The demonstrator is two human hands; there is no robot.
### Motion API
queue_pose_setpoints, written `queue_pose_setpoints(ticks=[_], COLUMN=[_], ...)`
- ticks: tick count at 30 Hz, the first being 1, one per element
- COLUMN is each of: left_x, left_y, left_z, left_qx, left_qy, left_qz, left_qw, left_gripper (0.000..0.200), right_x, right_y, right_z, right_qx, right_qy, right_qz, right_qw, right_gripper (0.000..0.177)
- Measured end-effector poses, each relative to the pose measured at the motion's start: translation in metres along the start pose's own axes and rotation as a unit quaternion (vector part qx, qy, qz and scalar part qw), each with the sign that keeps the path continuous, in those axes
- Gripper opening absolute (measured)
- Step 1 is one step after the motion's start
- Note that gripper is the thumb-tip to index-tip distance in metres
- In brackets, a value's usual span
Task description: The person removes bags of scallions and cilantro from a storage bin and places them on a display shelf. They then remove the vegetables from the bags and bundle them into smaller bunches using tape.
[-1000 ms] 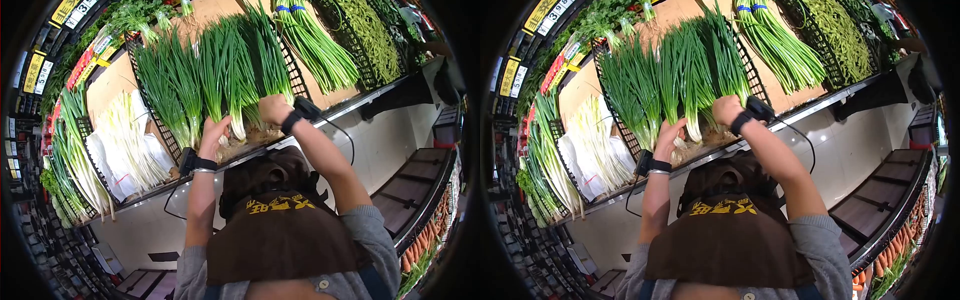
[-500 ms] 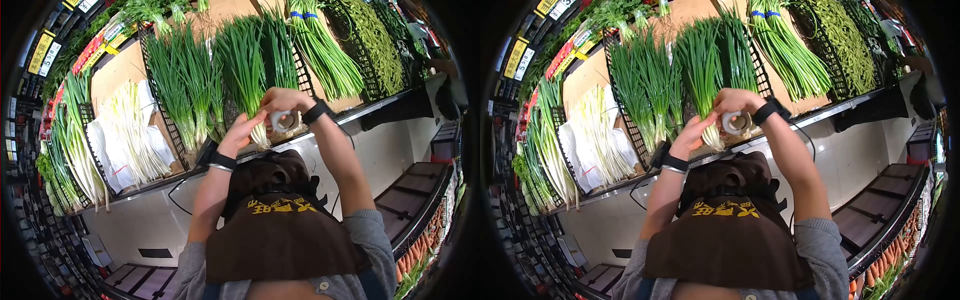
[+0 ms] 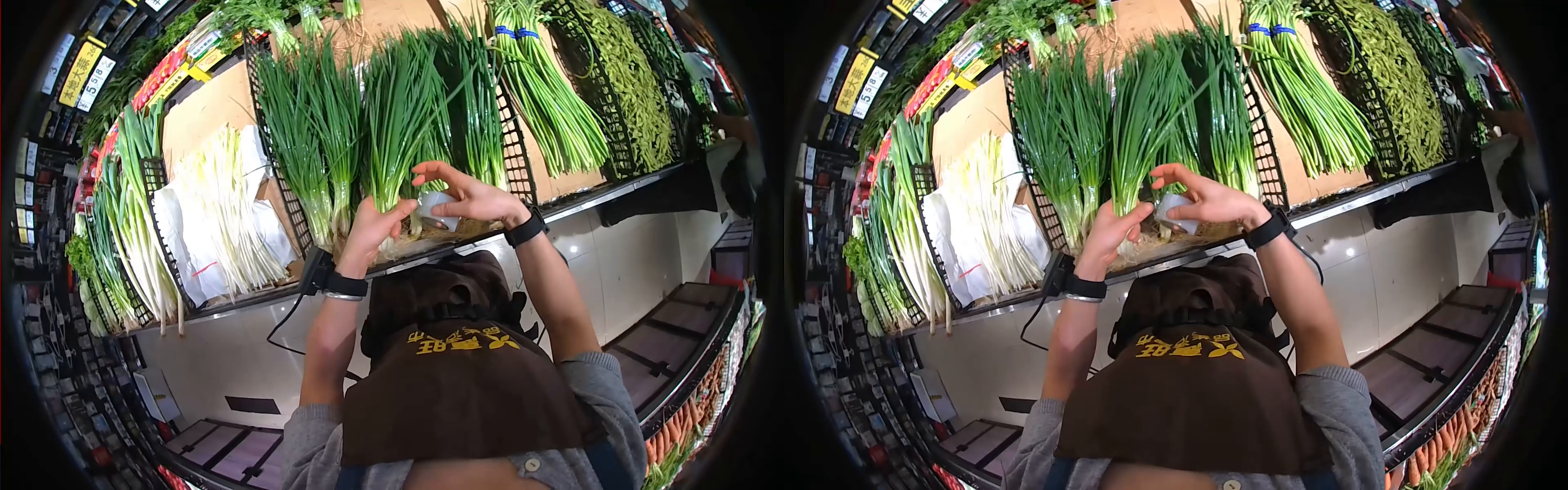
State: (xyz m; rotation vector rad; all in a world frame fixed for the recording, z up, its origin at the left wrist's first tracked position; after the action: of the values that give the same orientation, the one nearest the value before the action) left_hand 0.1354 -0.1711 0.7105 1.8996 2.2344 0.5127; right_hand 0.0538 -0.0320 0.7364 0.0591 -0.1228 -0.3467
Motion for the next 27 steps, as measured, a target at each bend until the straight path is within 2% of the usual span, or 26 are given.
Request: queue_pose_setpoints(ticks=[5, 6, 8, 9, 10, 12, 14, 15, 16, 17, 18, 19, 20, 21, 22, 23, 25, 26, 27], left_x=[0.004, 0.006, 0.004, 0.002, -0.001, 0.001, -0.004, -0.011, -0.010, -0.006, -0.001, 0.007, 0.014, 0.020, 0.021, 0.022, 0.023, 0.024, 0.022], left_y=[-0.004, -0.006, -0.007, -0.010, -0.008, -0.004, -0.005, -0.004, 0.002, 0.003, 0.006, 0.007, 0.009, 0.010, 0.011, 0.012, 0.016, 0.018, 0.021], left_z=[0.004, 0.008, 0.010, 0.014, 0.006, -0.008, -0.008, -0.009, -0.019, -0.017, -0.015, -0.010, -0.005, 0.000, 0.001, 0.000, -0.003, -0.007, -0.008], left_qx=[0.012, 0.015, 0.072, 0.090, 0.092, 0.073, 0.068, 0.137, 0.200, 0.153, 0.154, 0.126, 0.098, 0.126, 0.129, 0.140, 0.149, 0.149, 0.112], left_qy=[0.001, 0.002, -0.091, -0.086, -0.086, -0.055, -0.066, -0.242, -0.408, -0.469, -0.470, -0.510, -0.549, -0.554, -0.555, -0.555, -0.562, -0.562, -0.517], left_qz=[-0.078, -0.084, -0.136, -0.131, -0.136, -0.094, -0.097, -0.169, -0.233, -0.206, -0.203, -0.192, -0.180, -0.166, -0.164, -0.175, -0.177, -0.177, -0.178], left_qw=[0.997, 0.996, 0.984, 0.984, 0.983, 0.991, 0.991, 0.946, 0.860, 0.845, 0.845, 0.829, 0.810, 0.806, 0.805, 0.801, 0.794, 0.794, 0.829], left_gripper=[0.032, 0.032, 0.033, 0.033, 0.033, 0.033, 0.033, 0.033, 0.033, 0.030, 0.030, 0.032, 0.035, 0.044, 0.044, 0.050, 0.070, 0.070, 0.072], right_x=[0.010, 0.010, 0.010, 0.007, 0.004, -0.007, -0.010, -0.017, -0.017, -0.013, -0.008, -0.002, 0.008, 0.009, 0.010, 0.010, 0.006, 0.006, 0.005], right_y=[-0.002, -0.001, 0.001, 0.008, 0.010, 0.015, 0.024, 0.021, 0.017, 0.009, 0.000, -0.010, -0.016, -0.025, -0.032, -0.034, -0.033, -0.034, -0.035], right_z=[-0.006, -0.006, -0.004, -0.001, 0.000, -0.021, -0.018, -0.024, -0.025, -0.021, -0.018, -0.024, -0.020, -0.026, -0.025, -0.027, -0.032, -0.032, -0.030], right_qx=[-0.007, -0.010, -0.010, 0.017, -0.035, 0.105, 0.140, 0.095, 0.095, 0.040, -0.016, -0.020, 0.049, 0.021, -0.007, -0.008, 0.056, 0.056, 0.052], right_qy=[0.095, 0.070, 0.139, 0.241, 0.338, 0.250, 0.028, -0.011, -0.012, -0.027, -0.042, -0.017, -0.018, 0.033, 0.085, 0.086, 0.130, 0.130, 0.161], right_qz=[-0.050, -0.054, -0.077, -0.104, -0.117, -0.128, -0.171, -0.201, -0.203, -0.185, -0.168, -0.168, -0.173, -0.191, -0.207, -0.210, -0.253, -0.253, -0.253], right_qw=[0.994, 0.996, 0.987, 0.965, 0.933, 0.954, 0.975, 0.975, 0.975, 0.981, 0.985, 0.985, 0.983, 0.981, 0.975, 0.974, 0.957, 0.957, 0.953], right_gripper=[0.056, 0.055, 0.052, 0.044, 0.029, 0.019, 0.019, 0.020, 0.020, 0.019, 0.018, 0.020, 0.021, 0.022, 0.024, 0.024, 0.029, 0.029, 0.031])
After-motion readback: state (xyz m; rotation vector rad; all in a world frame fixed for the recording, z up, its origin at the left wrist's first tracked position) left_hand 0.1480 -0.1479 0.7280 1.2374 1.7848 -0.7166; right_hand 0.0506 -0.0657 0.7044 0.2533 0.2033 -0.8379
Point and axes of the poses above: each hand's wrist, its own y-axis away from the middle knuckle, its own x-axis out of the palm, z = x × y, the point moved 5 cm from there along -y, towards the middle knuckle, and after that the axes turned 2 degrees about -y, right-handed, at the moved point
